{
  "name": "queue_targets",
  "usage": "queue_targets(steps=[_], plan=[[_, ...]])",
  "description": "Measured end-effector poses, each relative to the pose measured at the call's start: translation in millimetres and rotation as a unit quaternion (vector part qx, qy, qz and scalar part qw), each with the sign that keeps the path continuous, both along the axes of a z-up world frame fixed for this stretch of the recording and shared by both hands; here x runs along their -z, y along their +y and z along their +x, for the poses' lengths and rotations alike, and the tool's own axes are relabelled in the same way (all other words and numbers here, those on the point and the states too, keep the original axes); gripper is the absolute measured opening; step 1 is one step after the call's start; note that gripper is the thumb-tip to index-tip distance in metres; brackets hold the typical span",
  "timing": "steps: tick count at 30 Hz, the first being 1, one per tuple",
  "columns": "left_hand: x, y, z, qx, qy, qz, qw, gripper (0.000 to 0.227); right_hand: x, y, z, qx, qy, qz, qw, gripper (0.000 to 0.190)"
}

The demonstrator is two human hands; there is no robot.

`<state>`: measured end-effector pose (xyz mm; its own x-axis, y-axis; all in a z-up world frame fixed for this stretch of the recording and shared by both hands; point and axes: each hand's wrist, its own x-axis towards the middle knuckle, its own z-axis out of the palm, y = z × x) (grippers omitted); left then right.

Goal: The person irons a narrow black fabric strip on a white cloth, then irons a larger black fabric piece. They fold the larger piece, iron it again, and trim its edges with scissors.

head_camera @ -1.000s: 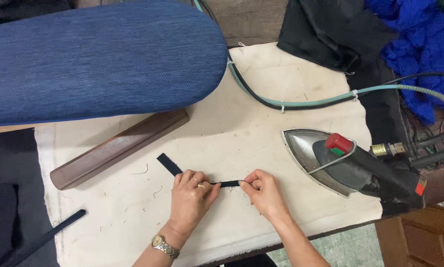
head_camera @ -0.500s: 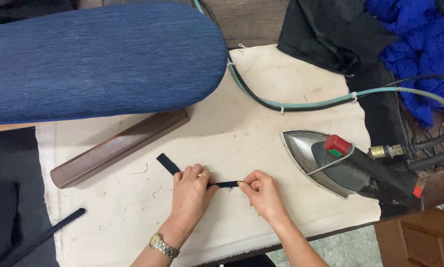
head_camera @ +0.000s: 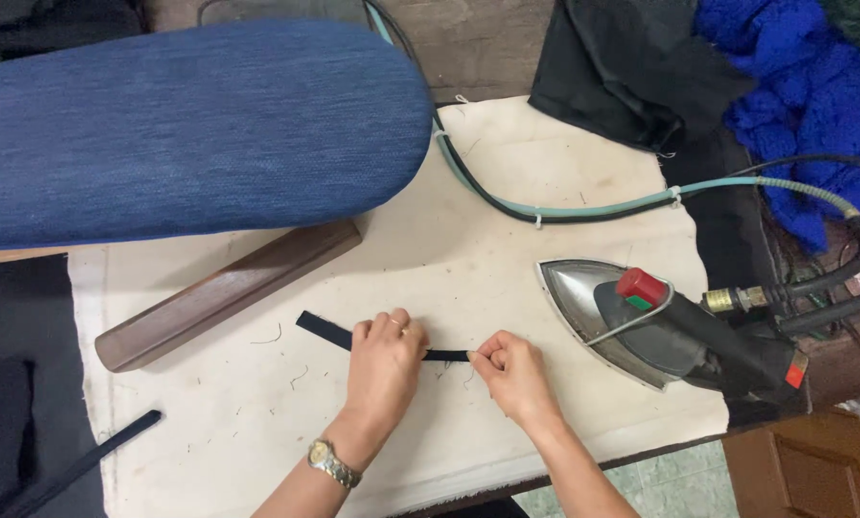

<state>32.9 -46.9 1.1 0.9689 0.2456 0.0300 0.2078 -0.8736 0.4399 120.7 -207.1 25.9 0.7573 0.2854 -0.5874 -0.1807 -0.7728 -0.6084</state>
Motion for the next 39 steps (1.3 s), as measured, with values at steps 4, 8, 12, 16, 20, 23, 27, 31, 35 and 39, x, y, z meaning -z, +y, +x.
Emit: queue_targets(steps=[4, 8, 12, 16, 20, 23, 27, 31, 35, 39], plan=[[4, -13, -10, 0.106, -0.102, 0.109, 0.983, 0.017, 14, -6, 2, 0.001, -0.007, 0.020, 1.000, 0.022], [7, -28, -24, 0.174, -0.123, 0.194, 0.957, 0.017, 17, -9, 3, -0.009, -0.024, 0.017, 1.000, 0.026], [19, -56, -47, 0.172, 0.040, 0.316, 0.932, 0.047, 14, -10, 3, -0.003, -0.018, 0.015, 1.000, 0.029], [13, -65, -48, 0.123, 0.059, 0.351, 0.926, 0.059, 22, -13, 5, -0.016, -0.046, 0.006, 0.999, 0.029], [17, -72, -47, 0.084, 0.052, 0.316, 0.944, 0.062, 19, -14, 7, -0.038, -0.045, -0.004, 0.998, 0.025], [16, -72, -46, 0.077, 0.066, 0.310, 0.945, 0.067, 21, -19, 9, -0.088, -0.098, -0.017, 0.991, 0.025], [22, -72, -47, 0.072, 0.059, 0.295, 0.951, 0.070, -63, -47, 31, -0.052, -0.259, 0.057, 0.963, 0.007], [15, -73, -42, 0.088, 0.107, 0.294, 0.946, 0.075, -105, -118, 108, -0.109, -0.507, -0.002, 0.855, 0.024], [15, -71, -46, 0.079, 0.092, 0.287, 0.950, 0.073, -122, -119, 138, -0.146, -0.121, -0.126, 0.974, 0.033], [16, -72, -45, 0.074, 0.087, 0.289, 0.950, 0.069, -109, -107, 139, -0.183, -0.110, -0.220, 0.952, 0.040]])
